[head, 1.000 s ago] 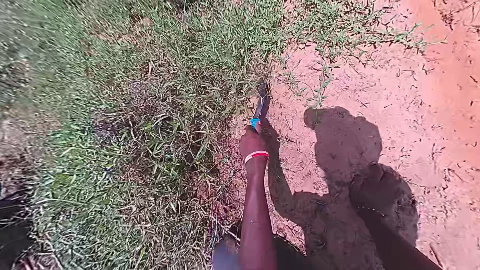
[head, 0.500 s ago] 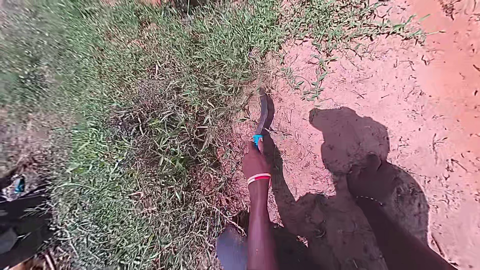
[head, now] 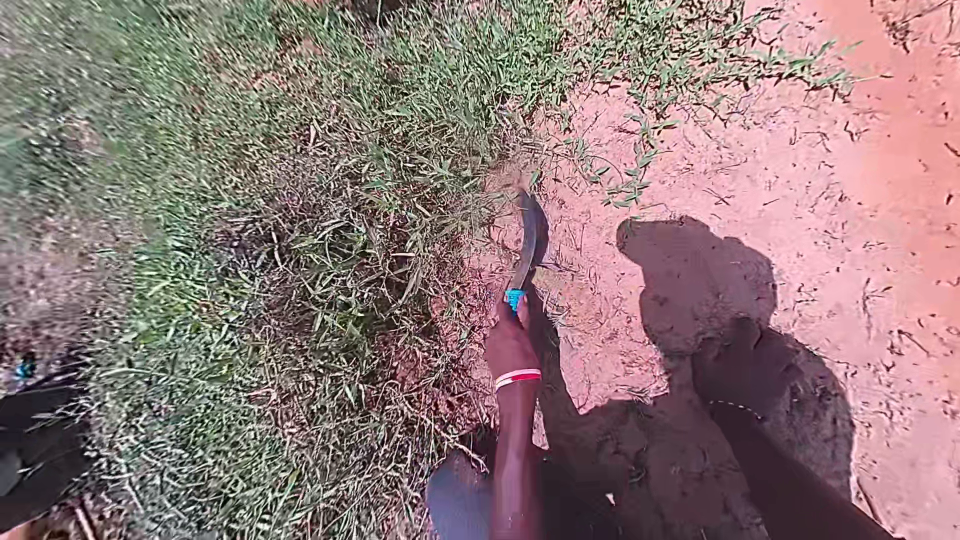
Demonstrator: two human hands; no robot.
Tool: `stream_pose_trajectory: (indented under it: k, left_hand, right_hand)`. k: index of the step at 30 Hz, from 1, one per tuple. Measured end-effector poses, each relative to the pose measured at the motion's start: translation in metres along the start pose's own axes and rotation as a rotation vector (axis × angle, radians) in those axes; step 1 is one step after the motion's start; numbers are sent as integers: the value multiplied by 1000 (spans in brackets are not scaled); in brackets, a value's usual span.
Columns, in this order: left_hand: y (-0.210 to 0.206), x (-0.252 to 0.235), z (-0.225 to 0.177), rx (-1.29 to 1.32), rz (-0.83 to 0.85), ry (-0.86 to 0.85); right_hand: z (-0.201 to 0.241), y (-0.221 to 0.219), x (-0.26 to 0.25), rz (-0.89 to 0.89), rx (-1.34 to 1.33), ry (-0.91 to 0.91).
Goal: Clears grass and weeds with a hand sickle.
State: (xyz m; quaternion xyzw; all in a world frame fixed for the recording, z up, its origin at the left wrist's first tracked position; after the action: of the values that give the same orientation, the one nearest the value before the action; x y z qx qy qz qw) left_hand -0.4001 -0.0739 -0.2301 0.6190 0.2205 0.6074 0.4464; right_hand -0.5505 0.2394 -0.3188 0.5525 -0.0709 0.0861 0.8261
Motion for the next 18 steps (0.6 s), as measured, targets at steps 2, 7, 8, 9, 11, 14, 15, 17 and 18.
stream_pose_trajectory:
  k: [2, 7, 8, 9, 11, 14, 15, 17, 18]
  left_hand:
    - [-25, 58, 46, -57, 15, 42]
    - [-32, 108, 97, 62, -13, 88]
    - [-26, 104, 95, 89, -34, 73]
    - [-18, 99, 89, 106, -62, 47]
    - [-6, 88, 69, 125, -107, -18]
    - [15, 68, 28, 152, -144, -133]
    - [23, 55, 12, 144, -150, -167]
    - [37, 18, -19, 97, -110, -197]
    - [43, -6, -32, 66, -96, -199]
  right_hand:
    - [2, 1, -1, -2, -8, -4]
    - [0, 1, 1, 15, 2, -8]
    - [1, 1, 0, 24, 3, -8]
    - [1, 0, 0, 25, 7, -8]
    - [1, 2, 0, 42, -1, -21]
    - [2, 3, 0, 36, -4, -16]
    - [2, 2, 0, 24, -1, -13]
    - [1, 2, 1, 24, 9, -16]
    - [1, 2, 1, 30, 15, -20]
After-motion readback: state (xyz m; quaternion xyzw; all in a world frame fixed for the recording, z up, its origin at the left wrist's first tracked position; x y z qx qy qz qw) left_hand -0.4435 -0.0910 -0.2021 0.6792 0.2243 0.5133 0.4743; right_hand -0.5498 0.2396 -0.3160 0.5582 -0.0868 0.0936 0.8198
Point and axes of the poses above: each hand's wrist, its own x-axis away from the middle knuckle, its own y-axis out of the back of the hand, z = x × y, the point moved 8 cm from there along -x, towards the middle knuckle, and after that the axes turned 11 degrees about -x, right-handed, at the moved point
